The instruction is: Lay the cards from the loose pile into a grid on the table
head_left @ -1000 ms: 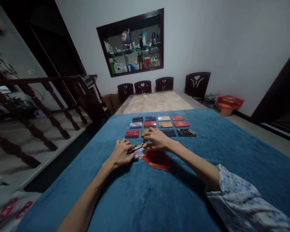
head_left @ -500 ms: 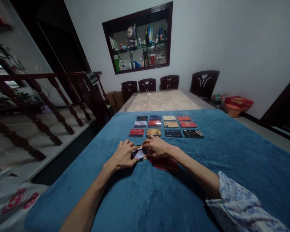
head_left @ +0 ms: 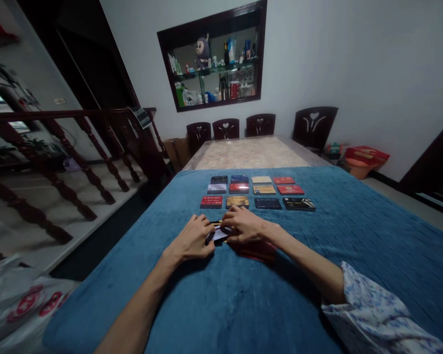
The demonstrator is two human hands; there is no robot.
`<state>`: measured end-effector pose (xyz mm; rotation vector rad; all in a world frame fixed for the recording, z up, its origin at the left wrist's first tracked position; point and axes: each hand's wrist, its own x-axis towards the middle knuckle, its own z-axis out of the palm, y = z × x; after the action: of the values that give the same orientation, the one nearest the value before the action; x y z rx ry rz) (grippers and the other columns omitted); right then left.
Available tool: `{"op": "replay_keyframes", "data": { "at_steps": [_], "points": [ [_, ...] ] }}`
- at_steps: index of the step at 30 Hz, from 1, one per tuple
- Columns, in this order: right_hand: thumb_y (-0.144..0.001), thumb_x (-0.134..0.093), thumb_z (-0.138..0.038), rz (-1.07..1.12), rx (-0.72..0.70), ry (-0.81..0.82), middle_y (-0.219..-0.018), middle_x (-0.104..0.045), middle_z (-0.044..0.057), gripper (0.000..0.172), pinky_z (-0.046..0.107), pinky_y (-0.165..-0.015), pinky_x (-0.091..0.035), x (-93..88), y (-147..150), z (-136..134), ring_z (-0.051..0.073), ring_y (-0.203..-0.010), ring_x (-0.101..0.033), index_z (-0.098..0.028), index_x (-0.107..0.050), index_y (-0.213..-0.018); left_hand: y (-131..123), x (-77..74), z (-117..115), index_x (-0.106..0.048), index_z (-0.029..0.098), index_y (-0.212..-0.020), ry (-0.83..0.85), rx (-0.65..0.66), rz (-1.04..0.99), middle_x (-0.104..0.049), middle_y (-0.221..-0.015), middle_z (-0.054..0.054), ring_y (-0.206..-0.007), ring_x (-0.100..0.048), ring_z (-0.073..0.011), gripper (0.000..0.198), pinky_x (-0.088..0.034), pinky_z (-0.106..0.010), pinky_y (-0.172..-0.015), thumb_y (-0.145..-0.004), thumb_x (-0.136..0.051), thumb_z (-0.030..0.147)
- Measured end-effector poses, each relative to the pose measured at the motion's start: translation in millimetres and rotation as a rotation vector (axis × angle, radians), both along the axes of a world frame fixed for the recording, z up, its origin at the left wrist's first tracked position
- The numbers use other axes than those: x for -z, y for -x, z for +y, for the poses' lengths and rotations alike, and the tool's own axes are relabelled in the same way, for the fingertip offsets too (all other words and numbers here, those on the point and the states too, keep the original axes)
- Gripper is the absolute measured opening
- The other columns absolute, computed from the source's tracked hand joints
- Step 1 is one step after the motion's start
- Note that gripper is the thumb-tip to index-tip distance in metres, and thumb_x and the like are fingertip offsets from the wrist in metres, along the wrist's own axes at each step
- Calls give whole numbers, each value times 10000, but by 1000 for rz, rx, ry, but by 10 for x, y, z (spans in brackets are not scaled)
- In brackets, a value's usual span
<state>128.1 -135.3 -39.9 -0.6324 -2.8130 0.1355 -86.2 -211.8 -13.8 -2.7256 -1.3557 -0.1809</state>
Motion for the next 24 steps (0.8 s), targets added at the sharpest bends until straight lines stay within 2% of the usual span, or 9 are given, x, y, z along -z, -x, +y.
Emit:
{"op": "replay_keyframes", "data": {
  "at_steps": [4,8,14,24],
  "points": [
    [-816,-686,-326,28,15,11,-1043,-696,84,310,360,-762,-366,-17,10,-13,263,-1004,-495,-224,-704,-1108,45,34,51,-645,162,-806,-48,73,-47,-634,-792,-62,-859,-540,-219,126,-383,-367,-774,-821,-520,172],
    [-850,-661,-290,46,106,4,-957,-705,82,225,335,-735,-332,-30,42,-38,243,-953,-513,-208,-727,-1048,80,65,99,-636,160,-767,-102,101,-85,-625,-747,-59,-813,-539,-208,192,-385,-364,-762,-868,-472,157],
    [-834,-617,-170,86,212,0,-855,-700,59,113,300,-680,-300,4,62,-16,199,-848,-536,-195,-720,-873,137,140,171,-668,164,-917,-141,43,-174,-664,-845,-67,-858,-558,-208,224,-401,-360,-781,-871,-455,110],
    [-826,-623,-150,296,192,-62,-831,-680,61,80,304,-694,-335,71,33,74,202,-839,-542,-177,-699,-824,122,150,174,-701,176,-874,-151,-97,-307,-672,-869,-63,-902,-549,-217,196,-407,-380,-800,-863,-509,138]
  ]
}}
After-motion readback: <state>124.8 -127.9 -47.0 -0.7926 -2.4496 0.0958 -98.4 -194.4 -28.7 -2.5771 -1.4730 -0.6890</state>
